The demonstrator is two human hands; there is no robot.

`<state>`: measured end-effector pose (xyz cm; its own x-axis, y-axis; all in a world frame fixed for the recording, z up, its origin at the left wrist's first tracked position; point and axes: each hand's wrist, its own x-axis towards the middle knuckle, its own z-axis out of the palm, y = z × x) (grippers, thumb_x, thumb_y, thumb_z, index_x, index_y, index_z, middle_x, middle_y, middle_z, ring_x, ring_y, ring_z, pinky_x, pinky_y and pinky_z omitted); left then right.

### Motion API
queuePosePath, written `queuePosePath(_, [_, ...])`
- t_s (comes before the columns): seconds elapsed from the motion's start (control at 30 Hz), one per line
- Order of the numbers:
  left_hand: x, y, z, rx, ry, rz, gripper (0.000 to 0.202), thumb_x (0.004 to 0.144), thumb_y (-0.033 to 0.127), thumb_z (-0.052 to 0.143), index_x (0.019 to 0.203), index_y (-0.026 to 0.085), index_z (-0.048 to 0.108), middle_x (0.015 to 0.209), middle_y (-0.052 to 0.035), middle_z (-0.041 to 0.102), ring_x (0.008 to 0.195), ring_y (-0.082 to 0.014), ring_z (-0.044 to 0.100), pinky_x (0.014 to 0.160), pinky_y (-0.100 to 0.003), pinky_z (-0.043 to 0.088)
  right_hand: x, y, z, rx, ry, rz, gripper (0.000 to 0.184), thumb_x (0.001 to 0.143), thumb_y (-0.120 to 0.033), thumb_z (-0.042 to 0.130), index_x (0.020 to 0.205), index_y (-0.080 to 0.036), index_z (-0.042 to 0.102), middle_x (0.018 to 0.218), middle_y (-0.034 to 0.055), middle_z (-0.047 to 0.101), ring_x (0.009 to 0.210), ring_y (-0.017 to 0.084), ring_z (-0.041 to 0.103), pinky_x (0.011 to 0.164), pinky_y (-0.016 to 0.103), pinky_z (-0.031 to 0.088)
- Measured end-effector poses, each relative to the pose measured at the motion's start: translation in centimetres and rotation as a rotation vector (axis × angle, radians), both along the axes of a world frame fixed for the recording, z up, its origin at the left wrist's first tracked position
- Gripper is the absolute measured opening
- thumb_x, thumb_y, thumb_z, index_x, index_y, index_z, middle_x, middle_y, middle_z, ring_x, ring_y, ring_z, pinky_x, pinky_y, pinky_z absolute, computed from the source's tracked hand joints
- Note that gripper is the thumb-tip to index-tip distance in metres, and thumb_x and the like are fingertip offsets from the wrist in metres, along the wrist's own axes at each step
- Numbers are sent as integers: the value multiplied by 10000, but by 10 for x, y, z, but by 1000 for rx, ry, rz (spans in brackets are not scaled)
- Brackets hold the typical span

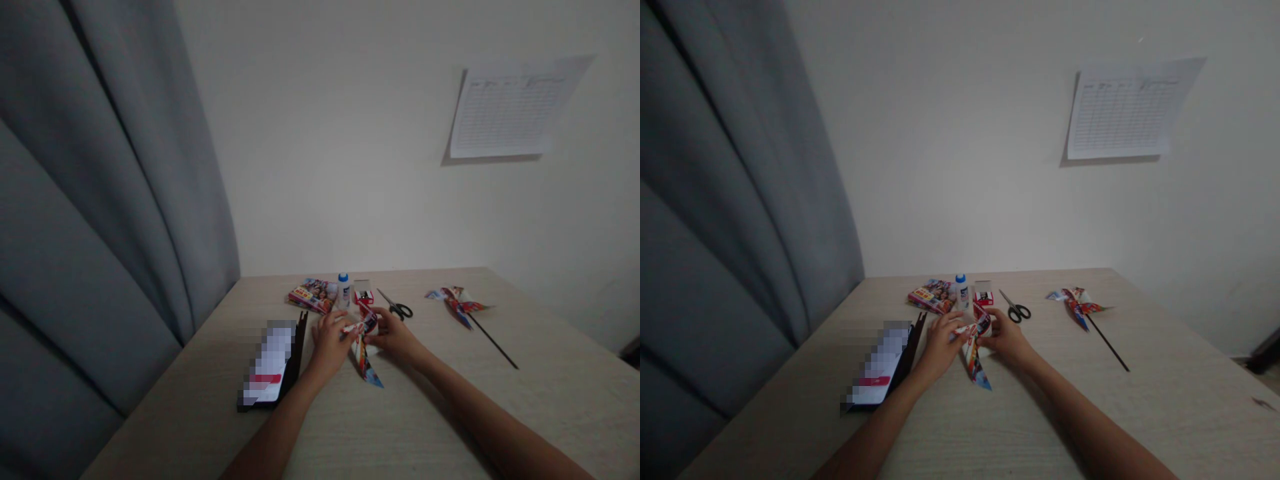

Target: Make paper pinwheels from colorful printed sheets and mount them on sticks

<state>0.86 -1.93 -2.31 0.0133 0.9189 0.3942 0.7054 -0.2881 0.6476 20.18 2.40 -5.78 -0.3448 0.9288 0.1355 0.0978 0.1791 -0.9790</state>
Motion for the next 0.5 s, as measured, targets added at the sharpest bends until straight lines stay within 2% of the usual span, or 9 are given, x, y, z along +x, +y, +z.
queuePosePath(0.3, [0, 1, -2, -12, 13, 5, 107, 829, 283, 695, 921, 278, 750, 1247, -35, 660, 1234, -276, 520, 1078, -514, 357, -1, -5, 12, -12, -42, -56, 596, 621, -352, 800, 1151, -214, 564, 991, 53, 723, 840, 219, 690, 672, 317, 544])
queuePosePath(0.5, [1, -1, 2, -36, 14, -1, 96, 835, 293, 692, 910, 276, 751, 1254, -32, 660, 1255, -276, 503, 1086, -515, 345, -1, -8, 19, 40, -113, -93, 524, 631, -310, 787, 1114, -202, 616, 986, 64, 732, 883, 238, 692, 771, 358, 555])
